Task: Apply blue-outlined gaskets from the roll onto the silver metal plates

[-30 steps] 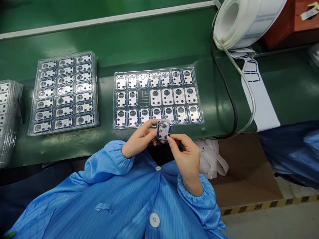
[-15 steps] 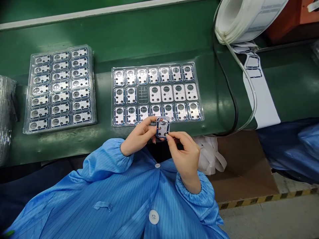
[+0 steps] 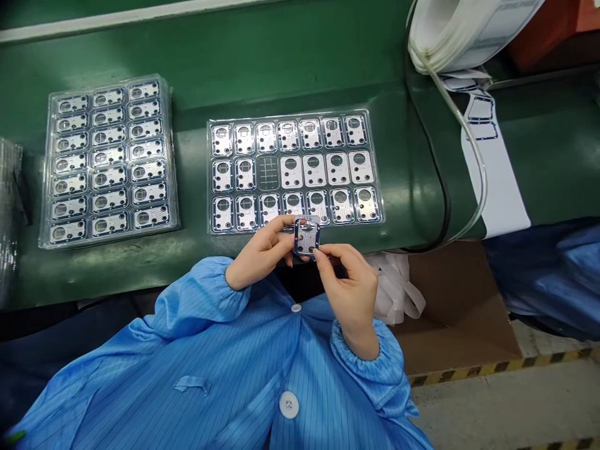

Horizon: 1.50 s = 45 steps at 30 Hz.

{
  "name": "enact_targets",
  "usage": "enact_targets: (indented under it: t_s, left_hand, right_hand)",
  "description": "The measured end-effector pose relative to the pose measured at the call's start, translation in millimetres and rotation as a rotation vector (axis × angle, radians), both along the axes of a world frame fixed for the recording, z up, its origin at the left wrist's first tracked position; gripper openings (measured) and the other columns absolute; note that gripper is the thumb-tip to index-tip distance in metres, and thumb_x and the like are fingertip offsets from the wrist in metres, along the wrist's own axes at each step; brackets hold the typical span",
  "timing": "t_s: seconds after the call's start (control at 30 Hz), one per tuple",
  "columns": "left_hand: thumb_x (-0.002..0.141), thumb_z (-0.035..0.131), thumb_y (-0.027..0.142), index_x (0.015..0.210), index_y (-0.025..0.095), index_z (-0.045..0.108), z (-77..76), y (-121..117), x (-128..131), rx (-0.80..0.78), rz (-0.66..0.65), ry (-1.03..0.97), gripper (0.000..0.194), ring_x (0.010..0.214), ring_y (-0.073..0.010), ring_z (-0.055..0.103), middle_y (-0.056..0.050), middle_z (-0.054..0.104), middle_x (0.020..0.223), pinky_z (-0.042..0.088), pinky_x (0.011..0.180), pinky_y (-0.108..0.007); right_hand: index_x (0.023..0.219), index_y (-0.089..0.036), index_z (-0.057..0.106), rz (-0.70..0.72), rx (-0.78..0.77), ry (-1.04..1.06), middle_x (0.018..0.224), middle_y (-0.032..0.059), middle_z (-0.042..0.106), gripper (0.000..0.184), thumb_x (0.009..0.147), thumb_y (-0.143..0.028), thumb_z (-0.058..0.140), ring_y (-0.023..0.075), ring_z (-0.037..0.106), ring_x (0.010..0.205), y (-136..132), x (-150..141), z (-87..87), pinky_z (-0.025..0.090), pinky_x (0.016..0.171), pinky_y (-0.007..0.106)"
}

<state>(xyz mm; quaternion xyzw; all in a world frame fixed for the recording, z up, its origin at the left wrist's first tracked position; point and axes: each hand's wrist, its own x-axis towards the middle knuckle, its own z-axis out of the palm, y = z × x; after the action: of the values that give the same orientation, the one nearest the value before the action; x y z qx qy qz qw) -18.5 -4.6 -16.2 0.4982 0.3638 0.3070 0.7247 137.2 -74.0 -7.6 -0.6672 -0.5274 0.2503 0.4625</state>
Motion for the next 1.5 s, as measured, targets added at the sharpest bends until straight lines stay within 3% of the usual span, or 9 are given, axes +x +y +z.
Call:
enact_targets:
  t_s: [1.0,1.5]
  left_hand:
    - [0.096,0.048,0.024,0.126,0.015,0.047,-0.3,-0.2,0.5,-0.001,-0.002,-0.015,0.031,0.069,-0.0118,0.065,-0.002,0.065,0.078,0.050,0.056,-0.021]
    - [0.095,0.052,0.030,0.126,0.015,0.048,1.2,-1.5,0.8,-0.015,0.016,-0.047,0.034,0.071,-0.0119,0.065,-0.003,0.066,0.081,0.050,0.057,-0.020]
  right_hand:
    - [0.086,-0.020,0.070,0.034,0.131,-0.153,0.079,0.0013,0.070,0.003,0.087,-0.020,0.068,0.0136,0.063,0.070,2.2,-2.9,1.9,0.052,0.064,0.027]
    - [0.098,-0.018,0.068,0.098,0.373,-0.521,0.087,0.0072,0.073,0.016,0.086,-0.008,0.065,0.0181,0.071,0.080,0.0,-5.1,-2.3,0.060,0.075,0.031]
